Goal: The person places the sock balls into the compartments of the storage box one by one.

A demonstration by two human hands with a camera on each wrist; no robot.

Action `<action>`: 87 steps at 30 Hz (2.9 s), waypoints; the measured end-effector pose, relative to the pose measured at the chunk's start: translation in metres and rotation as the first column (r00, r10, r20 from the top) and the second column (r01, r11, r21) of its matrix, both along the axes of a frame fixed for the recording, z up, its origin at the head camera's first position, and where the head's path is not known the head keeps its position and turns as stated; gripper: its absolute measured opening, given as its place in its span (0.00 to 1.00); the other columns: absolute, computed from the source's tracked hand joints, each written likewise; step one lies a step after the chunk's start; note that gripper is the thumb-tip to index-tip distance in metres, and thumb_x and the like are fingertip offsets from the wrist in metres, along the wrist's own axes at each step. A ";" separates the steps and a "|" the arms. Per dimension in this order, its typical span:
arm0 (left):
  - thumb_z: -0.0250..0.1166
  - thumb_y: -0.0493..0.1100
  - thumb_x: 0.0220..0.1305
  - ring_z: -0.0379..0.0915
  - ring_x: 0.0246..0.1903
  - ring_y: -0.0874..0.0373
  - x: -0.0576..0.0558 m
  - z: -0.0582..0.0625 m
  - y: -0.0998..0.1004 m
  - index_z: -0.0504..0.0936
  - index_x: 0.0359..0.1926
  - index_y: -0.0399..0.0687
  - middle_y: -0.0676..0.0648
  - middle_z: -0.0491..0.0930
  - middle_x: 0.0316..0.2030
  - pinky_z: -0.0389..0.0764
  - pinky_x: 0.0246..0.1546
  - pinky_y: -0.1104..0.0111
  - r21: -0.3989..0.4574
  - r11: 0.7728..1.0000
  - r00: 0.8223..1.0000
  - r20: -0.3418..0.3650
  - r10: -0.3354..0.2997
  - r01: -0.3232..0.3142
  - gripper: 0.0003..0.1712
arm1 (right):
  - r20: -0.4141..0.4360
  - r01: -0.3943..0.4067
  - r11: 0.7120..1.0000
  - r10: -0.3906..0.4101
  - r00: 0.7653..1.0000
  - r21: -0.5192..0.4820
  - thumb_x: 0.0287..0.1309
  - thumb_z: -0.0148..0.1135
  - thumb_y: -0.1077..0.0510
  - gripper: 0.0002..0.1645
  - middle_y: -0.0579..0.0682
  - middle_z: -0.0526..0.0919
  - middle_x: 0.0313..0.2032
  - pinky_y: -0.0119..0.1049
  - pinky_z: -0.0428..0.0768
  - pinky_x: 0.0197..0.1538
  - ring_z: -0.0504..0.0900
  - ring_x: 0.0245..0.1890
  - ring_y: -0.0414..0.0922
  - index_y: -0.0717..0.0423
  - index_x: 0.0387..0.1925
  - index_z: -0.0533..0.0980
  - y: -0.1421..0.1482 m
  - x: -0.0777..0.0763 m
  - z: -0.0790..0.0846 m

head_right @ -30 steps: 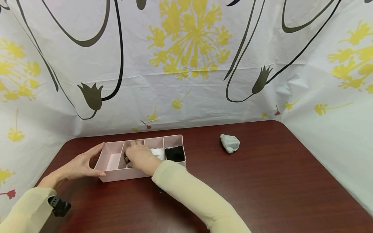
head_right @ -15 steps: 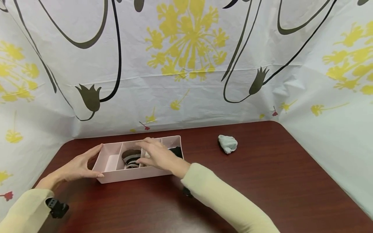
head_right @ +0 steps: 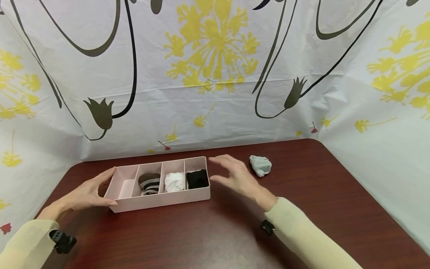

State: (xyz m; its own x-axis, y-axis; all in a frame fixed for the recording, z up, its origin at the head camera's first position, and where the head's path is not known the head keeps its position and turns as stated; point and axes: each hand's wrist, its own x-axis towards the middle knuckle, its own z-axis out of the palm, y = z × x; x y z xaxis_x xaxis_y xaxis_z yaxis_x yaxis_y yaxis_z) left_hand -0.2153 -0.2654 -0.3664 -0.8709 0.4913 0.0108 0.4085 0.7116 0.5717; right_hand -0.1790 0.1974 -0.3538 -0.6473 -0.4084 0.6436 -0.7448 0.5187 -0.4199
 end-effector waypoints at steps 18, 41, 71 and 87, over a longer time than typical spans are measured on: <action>0.79 0.51 0.42 0.51 0.70 0.29 0.002 -0.003 -0.006 0.47 0.75 0.33 0.27 0.51 0.73 0.60 0.61 0.33 0.007 1.000 1.000 0.014 0.014 -0.014 0.68 | 0.254 0.287 0.958 -0.276 0.927 -0.007 0.54 0.69 0.67 0.31 0.67 0.78 0.54 0.10 0.71 0.52 0.70 0.50 0.14 0.66 0.61 0.73 0.133 -0.008 -0.021; 0.79 0.51 0.43 0.49 0.71 0.28 0.000 0.001 0.001 0.46 0.76 0.34 0.28 0.49 0.74 0.59 0.62 0.33 -0.001 1.000 0.999 0.040 0.016 -0.016 0.68 | 0.330 0.289 0.940 -0.335 0.882 0.183 0.51 0.72 0.64 0.36 0.71 0.75 0.57 0.37 0.80 0.55 0.76 0.57 0.66 0.73 0.61 0.69 0.147 -0.027 -0.036; 0.79 0.52 0.42 0.50 0.71 0.29 -0.001 0.000 0.000 0.46 0.76 0.36 0.29 0.50 0.74 0.59 0.62 0.34 0.005 1.000 0.999 0.035 0.021 -0.021 0.68 | 0.263 0.314 0.905 -0.390 0.882 0.289 0.51 0.71 0.64 0.22 0.62 0.81 0.44 0.39 0.77 0.42 0.78 0.40 0.52 0.66 0.49 0.77 0.143 -0.038 -0.043; 0.79 0.53 0.42 0.51 0.70 0.29 0.001 -0.001 0.001 0.47 0.76 0.35 0.29 0.51 0.74 0.60 0.62 0.33 -0.009 0.999 0.998 0.043 0.038 -0.038 0.68 | 0.294 0.354 0.895 -0.427 0.855 0.272 0.53 0.70 0.65 0.17 0.60 0.81 0.44 0.36 0.77 0.42 0.78 0.41 0.49 0.63 0.46 0.78 0.139 -0.032 -0.046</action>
